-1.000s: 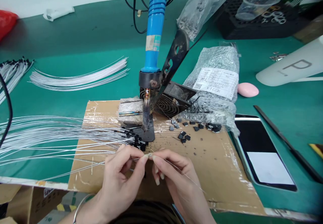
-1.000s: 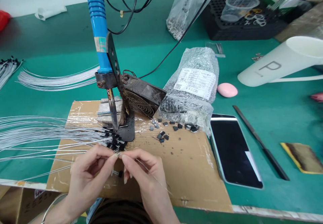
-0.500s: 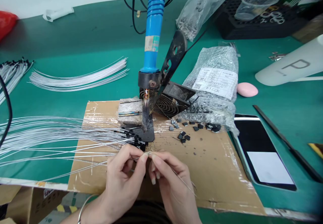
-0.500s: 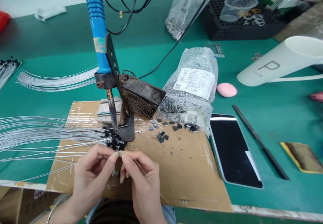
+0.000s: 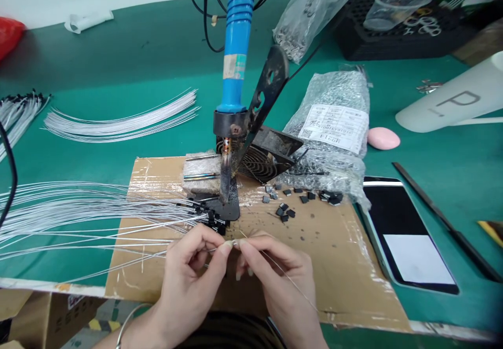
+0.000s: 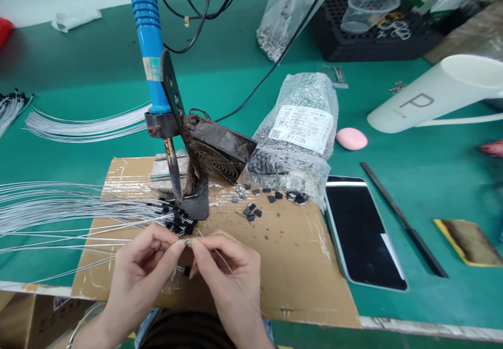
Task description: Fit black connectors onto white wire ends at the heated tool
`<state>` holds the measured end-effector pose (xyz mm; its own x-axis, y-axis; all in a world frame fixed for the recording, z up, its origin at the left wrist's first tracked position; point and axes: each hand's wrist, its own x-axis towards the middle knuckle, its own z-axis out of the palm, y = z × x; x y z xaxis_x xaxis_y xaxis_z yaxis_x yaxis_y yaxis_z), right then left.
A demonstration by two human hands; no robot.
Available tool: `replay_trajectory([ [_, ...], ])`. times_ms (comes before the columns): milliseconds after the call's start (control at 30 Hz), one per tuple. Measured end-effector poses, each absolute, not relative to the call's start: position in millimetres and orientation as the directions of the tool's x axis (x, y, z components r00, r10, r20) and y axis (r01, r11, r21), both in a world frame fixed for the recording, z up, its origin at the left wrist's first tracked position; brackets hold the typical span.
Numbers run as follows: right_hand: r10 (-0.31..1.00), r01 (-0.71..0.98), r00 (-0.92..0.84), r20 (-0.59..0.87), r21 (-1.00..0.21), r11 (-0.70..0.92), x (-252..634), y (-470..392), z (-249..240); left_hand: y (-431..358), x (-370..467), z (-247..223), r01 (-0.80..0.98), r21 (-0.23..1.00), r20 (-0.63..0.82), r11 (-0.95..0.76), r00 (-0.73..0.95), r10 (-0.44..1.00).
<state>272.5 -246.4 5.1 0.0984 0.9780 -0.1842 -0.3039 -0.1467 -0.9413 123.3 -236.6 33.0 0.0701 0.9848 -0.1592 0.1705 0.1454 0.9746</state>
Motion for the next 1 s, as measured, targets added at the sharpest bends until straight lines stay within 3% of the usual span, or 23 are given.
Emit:
replay_trajectory([
  [267,0.93,-0.251,0.35,-0.113,-0.968,-0.023,324.8,-235.5,-1.8,-232.5,119.3,33.5,0.17,0.961,-0.227,0.219,0.031,0.973],
  [333,0.875,0.028,0.485,-0.015,-0.999,-0.033,345.7,-232.6,-6.6,-231.1,118.9,36.0,0.17,0.956,-0.245,0.24,0.008,0.97],
  [400,0.859,0.331,0.506,0.08,-0.937,-0.108,361.7,-230.7,-10.9,-230.3,118.1,37.4,0.172,0.952,-0.256,0.254,-0.013,0.967],
  [500,0.883,0.518,0.439,0.168,-0.85,-0.096,372.7,-228.4,-14.6,-230.0,116.4,36.6,0.175,0.958,-0.23,0.226,0.004,0.973],
  [667,0.926,0.711,0.208,0.316,-0.699,0.078,375.0,-224.4,-17.6,-229.8,115.0,34.1,0.18,0.959,-0.225,0.218,0.015,0.974],
  [833,0.881,0.828,-0.048,0.47,-0.474,0.298,377.6,-225.8,-22.2,-227.5,115.6,33.9,0.178,0.961,-0.213,0.21,0.001,0.977],
  [1000,0.837,0.887,-0.127,0.533,-0.317,0.337,373.2,-226.2,-23.6,-225.0,116.5,34.9,0.156,0.966,-0.21,0.208,-0.002,0.978],
])
